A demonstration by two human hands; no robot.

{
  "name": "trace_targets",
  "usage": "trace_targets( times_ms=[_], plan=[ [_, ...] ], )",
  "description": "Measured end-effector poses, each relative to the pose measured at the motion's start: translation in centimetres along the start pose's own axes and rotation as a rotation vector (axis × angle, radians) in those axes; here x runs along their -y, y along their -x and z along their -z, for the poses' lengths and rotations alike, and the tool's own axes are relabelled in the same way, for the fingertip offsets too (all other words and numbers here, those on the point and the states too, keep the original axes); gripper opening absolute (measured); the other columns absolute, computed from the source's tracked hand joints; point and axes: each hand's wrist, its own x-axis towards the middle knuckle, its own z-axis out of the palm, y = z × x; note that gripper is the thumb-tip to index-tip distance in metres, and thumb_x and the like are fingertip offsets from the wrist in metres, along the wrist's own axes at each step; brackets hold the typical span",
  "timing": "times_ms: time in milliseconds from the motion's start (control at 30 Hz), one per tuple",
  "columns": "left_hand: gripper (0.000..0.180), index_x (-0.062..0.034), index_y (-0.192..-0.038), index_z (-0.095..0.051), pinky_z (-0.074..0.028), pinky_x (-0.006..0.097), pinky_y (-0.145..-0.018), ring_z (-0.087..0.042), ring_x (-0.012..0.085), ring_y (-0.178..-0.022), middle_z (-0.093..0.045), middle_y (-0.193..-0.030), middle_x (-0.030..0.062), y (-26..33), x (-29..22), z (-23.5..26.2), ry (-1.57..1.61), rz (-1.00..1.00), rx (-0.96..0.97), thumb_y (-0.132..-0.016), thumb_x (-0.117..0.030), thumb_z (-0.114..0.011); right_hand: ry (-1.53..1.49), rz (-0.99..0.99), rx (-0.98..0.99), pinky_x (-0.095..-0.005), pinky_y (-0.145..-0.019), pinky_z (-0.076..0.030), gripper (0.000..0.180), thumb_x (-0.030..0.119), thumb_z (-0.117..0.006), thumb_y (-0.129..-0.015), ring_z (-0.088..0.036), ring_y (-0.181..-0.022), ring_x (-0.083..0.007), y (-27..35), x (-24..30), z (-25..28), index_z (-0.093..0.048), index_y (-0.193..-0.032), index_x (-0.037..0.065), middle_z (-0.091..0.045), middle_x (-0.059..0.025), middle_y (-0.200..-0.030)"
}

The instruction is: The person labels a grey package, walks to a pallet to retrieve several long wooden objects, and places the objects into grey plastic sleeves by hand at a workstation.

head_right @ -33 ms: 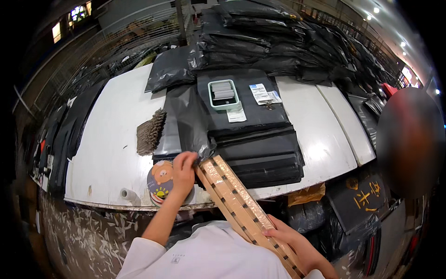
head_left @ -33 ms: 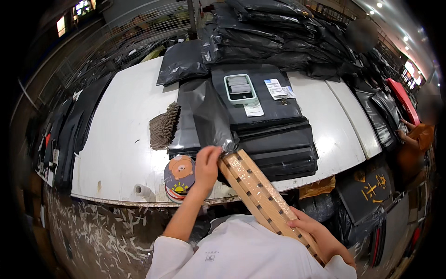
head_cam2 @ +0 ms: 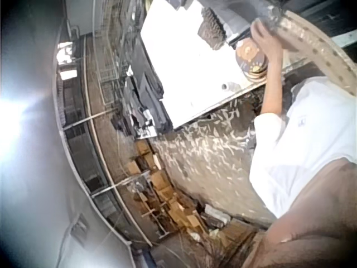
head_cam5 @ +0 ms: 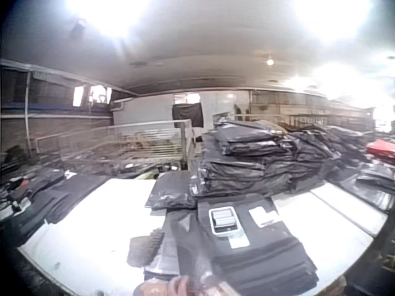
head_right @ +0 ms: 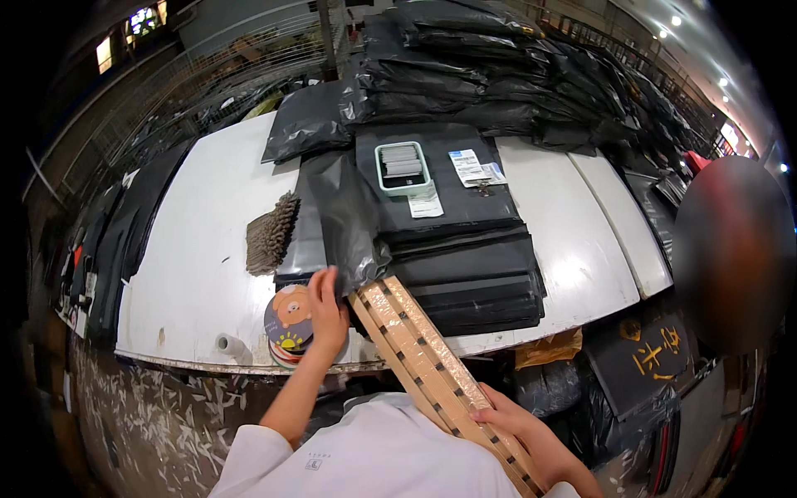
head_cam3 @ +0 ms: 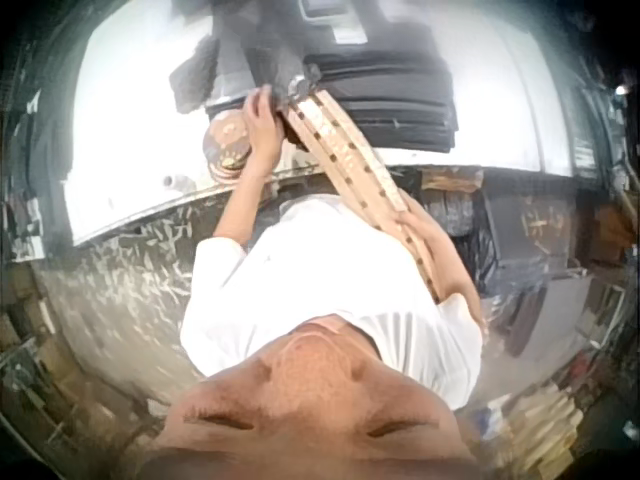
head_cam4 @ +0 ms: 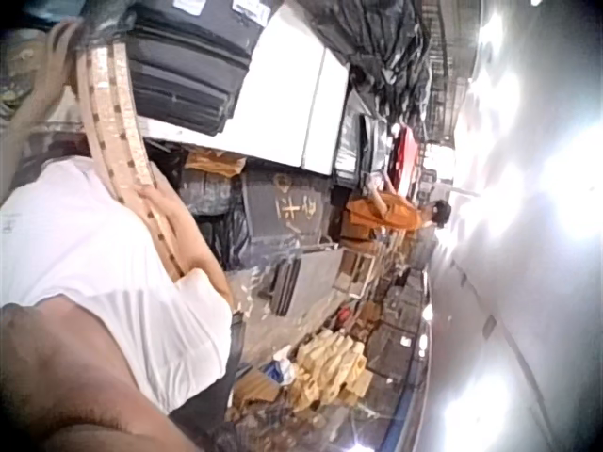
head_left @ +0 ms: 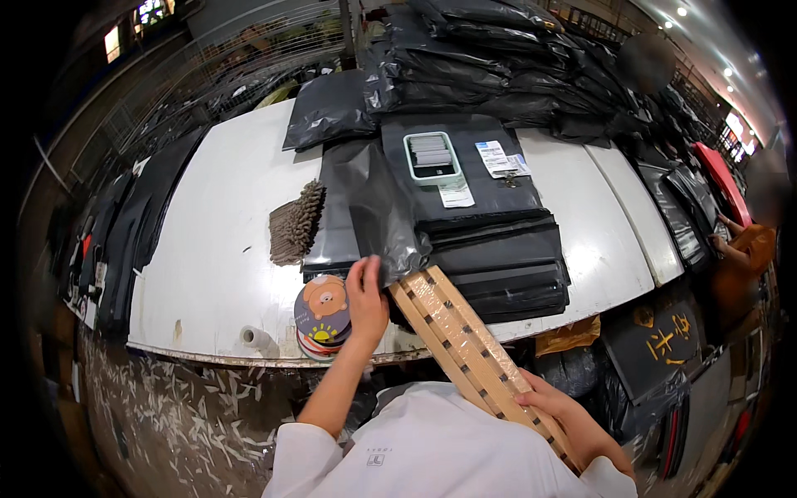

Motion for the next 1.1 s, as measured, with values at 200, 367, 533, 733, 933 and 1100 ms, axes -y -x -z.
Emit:
trace_targets(
  times_ms=[200, 367, 533, 733, 933, 1100],
  plan=[
    [0.022, 0.0035, -0.089, -0.054, -0.048, 0.042, -0.055, -0.059, 0.0349, -0.062, -0.059, -0.068, 0.0198, 2.9, 1.3, 0.4, -0.221, 0.180, 0.731, -0.072, -0.010, -0.054, -0.023, 0.009, 0.008, -0.0267, -0.091, -0.033, 0.063, 0.017, -0.058, -0.074, -0.042, -0.106, -0.0150, -1.1, -0.5, 0.3, -0.032, -0.129, 0.001, -0.047, -0.0101, -0.115],
    [0.019, 0.0022, -0.088, -0.053, -0.046, 0.046, -0.066, -0.057, 0.0406, -0.072, -0.058, -0.076, 0.0241, 2.7, -4.4, 2.2, -0.076, 0.258, 0.902, -0.075, -0.011, -0.050, 0.127, 0.016, -0.046, -0.0273, -0.087, -0.037, 0.063, 0.019, -0.063, -0.070, -0.047, -0.100, -0.0162, -0.2, -0.1, 1.7, -0.036, -0.124, 0.000, -0.051, -0.0108, -0.109],
    [0.035, 0.0009, -0.105, -0.048, -0.041, 0.045, -0.078, -0.049, 0.0445, -0.093, -0.054, -0.097, 0.0268, -1.3, -8.2, -4.4, 0.536, 0.273, 0.619, -0.071, -0.002, -0.042, 0.088, 0.314, -0.303, -0.0268, -0.084, -0.039, 0.067, 0.016, -0.071, -0.062, -0.048, -0.096, -0.0159, 3.7, 0.8, 2.6, -0.039, -0.118, 0.000, -0.052, -0.0101, -0.105],
    [0.036, 0.0008, -0.106, -0.047, -0.043, 0.039, -0.074, -0.052, 0.0403, -0.085, -0.053, -0.095, 0.0228, -4.5, -25.1, -16.4, 1.067, -0.121, 0.477, -0.070, 0.004, -0.047, -0.272, 0.539, -0.756, -0.0261, -0.090, -0.035, 0.079, 0.017, -0.067, -0.056, -0.046, -0.104, -0.0142, 11.0, -3.0, 5.6, -0.034, -0.125, -0.002, -0.049, -0.0074, -0.113],
    [0.025, 0.0024, -0.102, -0.056, -0.046, 0.031, -0.070, -0.061, 0.0216, -0.076, -0.064, -0.082, 0.0138, 7.5, -32.7, -27.8, 1.203, 0.226, 1.147, -0.080, -0.008, -0.052, -0.487, 0.308, -0.880, -0.0271, -0.081, -0.042, 0.063, 0.029, -0.061, -0.063, -0.053, -0.093, -0.0142, 14.7, -16.2, 8.4, -0.047, -0.116, -0.002, -0.056, -0.0049, -0.103],
    [0.043, -0.0011, -0.115, -0.049, -0.039, 0.035, -0.089, -0.049, 0.0309, -0.108, -0.053, -0.112, 0.0208, 15.1, -29.2, -28.7, 0.970, -0.214, 1.383, -0.081, -0.027, -0.055, -0.863, 0.164, -0.701, -0.0258, -0.075, -0.046, 0.055, 0.030, -0.055, -0.074, -0.056, -0.087, -0.0137, 14.7, -19.3, 8.0, -0.046, -0.117, -0.003, -0.058, -0.0072, -0.101]
  ],
)
